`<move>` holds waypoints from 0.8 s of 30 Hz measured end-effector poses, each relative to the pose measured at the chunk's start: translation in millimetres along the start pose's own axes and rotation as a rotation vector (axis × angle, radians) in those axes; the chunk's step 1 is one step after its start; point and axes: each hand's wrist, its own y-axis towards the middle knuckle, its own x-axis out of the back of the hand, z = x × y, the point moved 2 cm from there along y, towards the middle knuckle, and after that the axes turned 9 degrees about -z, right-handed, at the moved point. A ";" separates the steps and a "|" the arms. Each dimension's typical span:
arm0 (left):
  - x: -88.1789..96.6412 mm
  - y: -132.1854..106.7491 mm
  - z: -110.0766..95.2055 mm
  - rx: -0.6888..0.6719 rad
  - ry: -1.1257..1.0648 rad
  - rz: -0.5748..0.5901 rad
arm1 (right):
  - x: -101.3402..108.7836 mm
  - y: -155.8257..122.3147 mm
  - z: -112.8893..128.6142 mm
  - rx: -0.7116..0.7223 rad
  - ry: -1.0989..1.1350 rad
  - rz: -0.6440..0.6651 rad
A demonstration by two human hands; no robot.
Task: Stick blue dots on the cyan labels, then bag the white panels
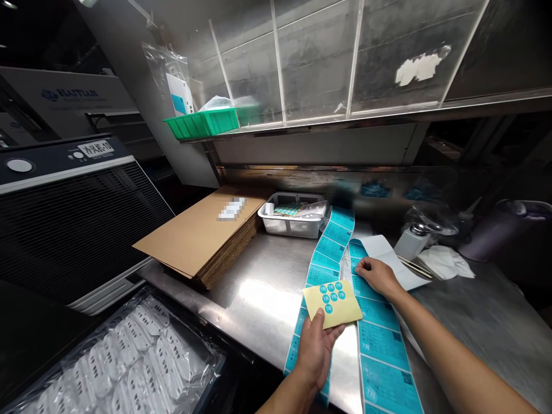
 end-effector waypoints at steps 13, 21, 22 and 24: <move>-0.7 0.2 -1.0 0.001 0.015 0.021 | -3.0 2.0 9.4 -0.031 -0.182 0.034; 1.3 -1.2 -5.2 0.183 0.080 0.311 | -6.2 -49.6 16.4 0.140 -0.089 0.140; 2.2 -0.3 -5.5 0.196 0.115 0.326 | -5.2 -56.9 17.7 0.166 -0.093 0.136; 3.7 2.4 -5.7 0.218 0.197 0.330 | 0.1 -66.2 20.6 0.202 -0.142 0.083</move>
